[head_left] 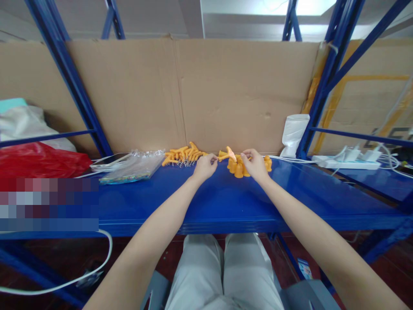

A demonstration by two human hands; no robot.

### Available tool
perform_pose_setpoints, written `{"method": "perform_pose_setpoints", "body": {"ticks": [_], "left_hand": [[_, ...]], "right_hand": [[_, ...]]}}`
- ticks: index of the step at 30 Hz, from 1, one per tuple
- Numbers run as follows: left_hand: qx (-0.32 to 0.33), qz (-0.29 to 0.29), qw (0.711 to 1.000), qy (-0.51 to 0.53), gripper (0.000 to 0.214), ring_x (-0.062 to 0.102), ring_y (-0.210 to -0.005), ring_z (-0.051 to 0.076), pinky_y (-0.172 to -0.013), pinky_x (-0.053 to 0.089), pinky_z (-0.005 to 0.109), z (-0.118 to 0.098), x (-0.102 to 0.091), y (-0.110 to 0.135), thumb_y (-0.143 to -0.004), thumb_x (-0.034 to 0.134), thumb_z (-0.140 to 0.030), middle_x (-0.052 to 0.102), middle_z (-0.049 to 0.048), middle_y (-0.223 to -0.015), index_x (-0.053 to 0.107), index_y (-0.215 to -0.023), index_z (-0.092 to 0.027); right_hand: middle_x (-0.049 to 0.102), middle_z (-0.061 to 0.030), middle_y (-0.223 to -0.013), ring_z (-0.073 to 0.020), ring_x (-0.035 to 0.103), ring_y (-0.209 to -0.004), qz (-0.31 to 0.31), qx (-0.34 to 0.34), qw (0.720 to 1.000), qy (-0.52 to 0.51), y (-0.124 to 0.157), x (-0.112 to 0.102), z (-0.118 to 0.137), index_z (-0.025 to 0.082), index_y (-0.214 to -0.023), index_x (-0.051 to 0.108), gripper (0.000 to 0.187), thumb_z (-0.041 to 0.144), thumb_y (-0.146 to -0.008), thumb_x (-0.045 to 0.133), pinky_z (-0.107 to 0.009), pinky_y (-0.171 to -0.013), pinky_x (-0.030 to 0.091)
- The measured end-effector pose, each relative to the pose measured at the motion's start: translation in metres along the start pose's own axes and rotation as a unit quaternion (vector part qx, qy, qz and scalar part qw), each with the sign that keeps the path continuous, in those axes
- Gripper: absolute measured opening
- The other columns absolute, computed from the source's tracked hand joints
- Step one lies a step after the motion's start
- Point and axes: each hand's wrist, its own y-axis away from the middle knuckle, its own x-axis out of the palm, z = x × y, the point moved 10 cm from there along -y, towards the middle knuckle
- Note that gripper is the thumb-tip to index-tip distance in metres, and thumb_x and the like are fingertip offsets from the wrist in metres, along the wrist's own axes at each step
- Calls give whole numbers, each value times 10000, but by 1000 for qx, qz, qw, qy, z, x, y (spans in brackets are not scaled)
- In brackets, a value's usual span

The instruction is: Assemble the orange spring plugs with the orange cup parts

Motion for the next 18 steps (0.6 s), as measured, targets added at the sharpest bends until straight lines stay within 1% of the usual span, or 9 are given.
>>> {"method": "perform_pose_setpoints", "body": {"ticks": [2,4,6,8,11,13,15,18], "left_hand": [[-27,-16,999,-6,172,701,-813,198,-819,551,316,13,-4,-3,-771,581,-99,756,49,-829,722,-829,-178],[-70,-31,997,7,178,705,-815,200,-818,556,319,29,-8,-4,-766,561,-81,744,52,-824,703,-813,-179],[-124,-43,991,38,186,705,-743,189,-774,563,315,47,-11,-4,-775,536,-69,725,48,-800,681,-824,-174],[-182,-55,978,82,194,684,-637,169,-709,564,304,64,-13,-2,-779,519,-55,700,35,-760,658,-851,-170],[-275,-89,941,175,232,643,-542,135,-640,555,276,90,-17,4,-787,488,-27,664,13,-710,628,-916,-160],[-319,-113,915,217,273,635,-533,121,-622,555,263,104,-21,9,-806,453,-16,659,12,-710,610,-983,-152],[-347,-136,897,239,312,662,-580,129,-629,565,269,114,-28,13,-826,442,-28,678,30,-746,600,-1066,-150],[-377,-165,872,265,370,720,-750,184,-657,576,297,128,-38,17,-841,478,-63,727,85,-892,587,-1182,-156]], "right_hand": [[718,-71,-825,-211,655,-763,12,-2,1000,6,1,2,1,207,-844,616,137,309,-807,532,-352,-744,504],[715,-64,-816,-210,652,-758,24,-8,1000,17,1,4,2,213,-833,617,125,280,-798,518,-350,-741,503],[711,-58,-801,-208,646,-741,34,-18,999,26,2,7,2,218,-823,620,123,272,-798,512,-346,-727,500],[708,-55,-785,-207,637,-715,43,-22,998,33,2,9,2,217,-821,623,129,272,-801,508,-343,-706,497],[708,-57,-773,-208,631,-695,57,-21,997,44,2,14,1,213,-819,627,134,265,-803,504,-345,-690,493],[713,-56,-777,-209,636,-705,62,-23,997,49,2,15,1,213,-809,628,132,258,-803,504,-349,-701,497],[719,-54,-785,-210,647,-723,65,-22,996,53,2,16,1,216,-800,630,129,252,-806,506,-356,-722,506],[729,-50,-802,-212,667,-758,73,-22,995,59,2,18,1,219,-792,631,113,239,-806,521,-365,-758,519]]}}
